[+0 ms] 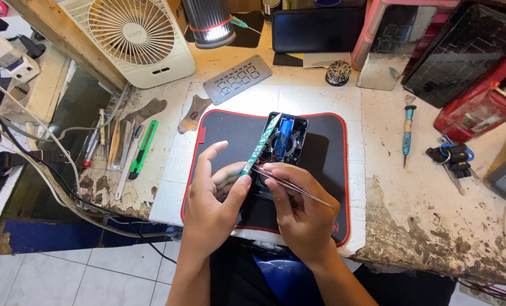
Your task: The person uses tweezers to manipulate a green circuit board with a digital display, which is connected to a black device. They carefully adjust components on the board while holding it in place with their other hand.
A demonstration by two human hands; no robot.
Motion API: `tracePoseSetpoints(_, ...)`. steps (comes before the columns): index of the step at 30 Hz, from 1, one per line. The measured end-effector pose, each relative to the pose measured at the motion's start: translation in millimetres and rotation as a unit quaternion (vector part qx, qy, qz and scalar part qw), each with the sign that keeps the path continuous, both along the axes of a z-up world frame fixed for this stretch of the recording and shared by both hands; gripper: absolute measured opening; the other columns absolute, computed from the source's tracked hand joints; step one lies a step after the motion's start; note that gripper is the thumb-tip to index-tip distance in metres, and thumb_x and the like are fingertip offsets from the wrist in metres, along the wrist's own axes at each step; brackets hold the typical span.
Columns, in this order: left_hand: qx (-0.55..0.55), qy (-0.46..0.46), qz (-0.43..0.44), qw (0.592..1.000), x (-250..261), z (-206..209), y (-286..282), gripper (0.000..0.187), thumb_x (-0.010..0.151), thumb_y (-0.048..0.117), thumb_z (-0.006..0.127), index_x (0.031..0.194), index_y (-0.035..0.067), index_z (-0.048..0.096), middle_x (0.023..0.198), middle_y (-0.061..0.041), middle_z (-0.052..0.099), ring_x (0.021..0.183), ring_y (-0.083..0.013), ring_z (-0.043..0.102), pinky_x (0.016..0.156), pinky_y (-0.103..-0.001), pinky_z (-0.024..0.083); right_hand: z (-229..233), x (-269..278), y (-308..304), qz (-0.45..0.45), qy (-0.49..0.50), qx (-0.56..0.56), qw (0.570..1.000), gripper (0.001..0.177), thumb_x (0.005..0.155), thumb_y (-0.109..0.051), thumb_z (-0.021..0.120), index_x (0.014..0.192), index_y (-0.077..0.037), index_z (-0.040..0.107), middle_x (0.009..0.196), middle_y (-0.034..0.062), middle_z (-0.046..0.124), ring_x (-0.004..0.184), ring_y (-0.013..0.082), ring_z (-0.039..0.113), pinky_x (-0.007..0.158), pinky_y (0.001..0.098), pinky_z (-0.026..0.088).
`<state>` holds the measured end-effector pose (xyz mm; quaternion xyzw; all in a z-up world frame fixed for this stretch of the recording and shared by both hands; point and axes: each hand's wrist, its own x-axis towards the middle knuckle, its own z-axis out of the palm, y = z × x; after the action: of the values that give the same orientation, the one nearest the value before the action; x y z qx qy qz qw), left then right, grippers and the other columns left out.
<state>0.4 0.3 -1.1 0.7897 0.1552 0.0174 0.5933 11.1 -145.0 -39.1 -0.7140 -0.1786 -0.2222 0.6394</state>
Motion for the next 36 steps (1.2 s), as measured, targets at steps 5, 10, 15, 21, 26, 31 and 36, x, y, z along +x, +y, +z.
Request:
tracePoseSetpoints(5,0.009,0.004,0.001,1.0,-0.2,1.4,-0.6,0.063,0.085,0.031,0.067,0.143,0.021,0.045,0.117,-0.014,0.083,0.098,-0.0166,0.083,0.093,-0.026,0.062,0.8,-0.1,-0.4,0.001,-0.002,-0.004,1.0,0.014,0.099,-0.006,0.065,0.112,0.001,0.065,0.112,0.0164,0.075,0.103,0.0218,0.078,0.092,0.0269,0.065)
tracePoseSetpoints(10,0.001,0.004,-0.001,1.0,-0.1,2.2,-0.5,0.064,0.085,0.03,0.067,0.144,0.02,0.045,0.118,-0.014,0.082,0.099,-0.0166,0.083,0.093,-0.025,0.062,1.1,-0.2,-0.5,0.002,0.002,0.002,1.0,0.015,0.099,-0.006,0.065,0.112,0.001,0.065,0.112,0.0166,0.075,0.103,0.0216,0.078,0.092,0.0263,0.065)
tracePoseSetpoints(15,0.013,0.005,-0.003,1.0,-0.5,2.4,-0.4,0.064,0.085,0.032,0.067,0.144,0.02,0.044,0.118,-0.014,0.082,0.098,-0.017,0.083,0.092,-0.026,0.063,0.7,-0.2,-0.7,0.005,-0.004,0.002,1.0,0.015,0.099,-0.004,0.065,0.113,0.001,0.065,0.113,0.0174,0.075,0.105,0.0229,0.078,0.093,0.027,0.065)
tracePoseSetpoints(21,0.007,0.007,-0.004,1.0,-0.4,2.9,-0.4,0.064,0.085,0.03,0.067,0.145,0.02,0.044,0.118,-0.013,0.083,0.098,-0.017,0.083,0.092,-0.025,0.063,3.9,-0.5,-0.9,0.003,-0.001,-0.005,1.0,0.014,0.1,-0.006,0.064,0.112,0.0,0.065,0.112,0.0164,0.075,0.103,0.0221,0.078,0.091,0.0265,0.065)
tracePoseSetpoints(26,0.007,0.003,-0.004,1.0,-0.8,1.5,-0.3,0.064,0.085,0.031,0.067,0.144,0.02,0.044,0.118,-0.014,0.082,0.099,-0.0172,0.083,0.092,-0.026,0.063,2.8,-0.9,-1.3,0.003,-0.001,-0.005,1.0,0.014,0.1,-0.006,0.064,0.112,0.001,0.065,0.112,0.0164,0.075,0.103,0.0218,0.078,0.09,0.026,0.065)
tracePoseSetpoints(31,0.009,0.013,-0.001,1.0,0.1,4.7,-1.2,0.065,0.085,0.031,0.067,0.144,0.021,0.045,0.118,-0.013,0.083,0.099,-0.0172,0.084,0.093,-0.026,0.063,2.5,-0.5,-1.3,0.006,0.0,0.001,1.0,0.014,0.1,-0.006,0.064,0.112,0.001,0.064,0.112,0.0168,0.075,0.104,0.0223,0.078,0.091,0.026,0.065)
tracePoseSetpoints(36,0.01,-0.001,-0.005,1.0,-0.1,1.9,-0.5,0.064,0.085,0.031,0.067,0.145,0.02,0.044,0.117,-0.012,0.083,0.097,-0.0166,0.083,0.092,-0.026,0.063,3.6,-0.5,-0.8,-0.003,0.001,-0.011,1.0,0.012,0.1,-0.006,0.064,0.11,0.001,0.065,0.111,0.0156,0.075,0.102,0.0212,0.078,0.09,0.0258,0.065)
